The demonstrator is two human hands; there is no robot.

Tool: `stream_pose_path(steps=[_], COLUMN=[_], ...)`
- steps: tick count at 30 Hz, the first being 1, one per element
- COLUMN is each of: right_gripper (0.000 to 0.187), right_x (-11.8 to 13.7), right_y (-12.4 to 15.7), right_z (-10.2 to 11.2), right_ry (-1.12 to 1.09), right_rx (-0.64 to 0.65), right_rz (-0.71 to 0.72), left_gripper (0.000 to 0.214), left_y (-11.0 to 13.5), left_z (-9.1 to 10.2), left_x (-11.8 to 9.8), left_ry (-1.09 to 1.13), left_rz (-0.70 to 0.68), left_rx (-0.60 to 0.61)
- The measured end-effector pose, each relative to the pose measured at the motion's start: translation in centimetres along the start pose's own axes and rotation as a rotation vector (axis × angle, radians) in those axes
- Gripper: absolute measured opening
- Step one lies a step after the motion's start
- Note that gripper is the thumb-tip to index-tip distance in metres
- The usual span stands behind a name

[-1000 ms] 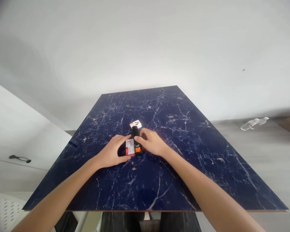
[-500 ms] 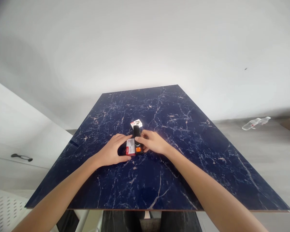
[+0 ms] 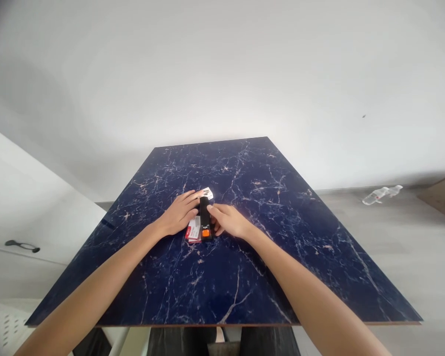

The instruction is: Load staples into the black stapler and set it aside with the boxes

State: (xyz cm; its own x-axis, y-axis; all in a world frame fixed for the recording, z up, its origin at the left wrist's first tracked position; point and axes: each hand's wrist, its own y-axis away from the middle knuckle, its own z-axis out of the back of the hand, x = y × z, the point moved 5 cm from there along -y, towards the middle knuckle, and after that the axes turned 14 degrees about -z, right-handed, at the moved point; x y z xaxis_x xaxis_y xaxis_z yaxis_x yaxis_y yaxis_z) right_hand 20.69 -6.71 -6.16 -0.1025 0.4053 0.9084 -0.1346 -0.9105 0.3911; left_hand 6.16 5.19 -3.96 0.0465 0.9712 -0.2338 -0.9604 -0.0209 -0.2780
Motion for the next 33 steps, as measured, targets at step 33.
stream_pose_path(steps=[33], right_gripper=[0.046], right_x=[0.2], right_y=[0.1], right_z=[0.0], right_ry=[0.056], right_rx=[-0.008], right_rz=[0.034], left_gripper=[0.113], left_y=[2.9], left_z=[1.1], left_x=[-2.5], left_ry=[0.206], left_rz=[0.094], left_rx=[0.112])
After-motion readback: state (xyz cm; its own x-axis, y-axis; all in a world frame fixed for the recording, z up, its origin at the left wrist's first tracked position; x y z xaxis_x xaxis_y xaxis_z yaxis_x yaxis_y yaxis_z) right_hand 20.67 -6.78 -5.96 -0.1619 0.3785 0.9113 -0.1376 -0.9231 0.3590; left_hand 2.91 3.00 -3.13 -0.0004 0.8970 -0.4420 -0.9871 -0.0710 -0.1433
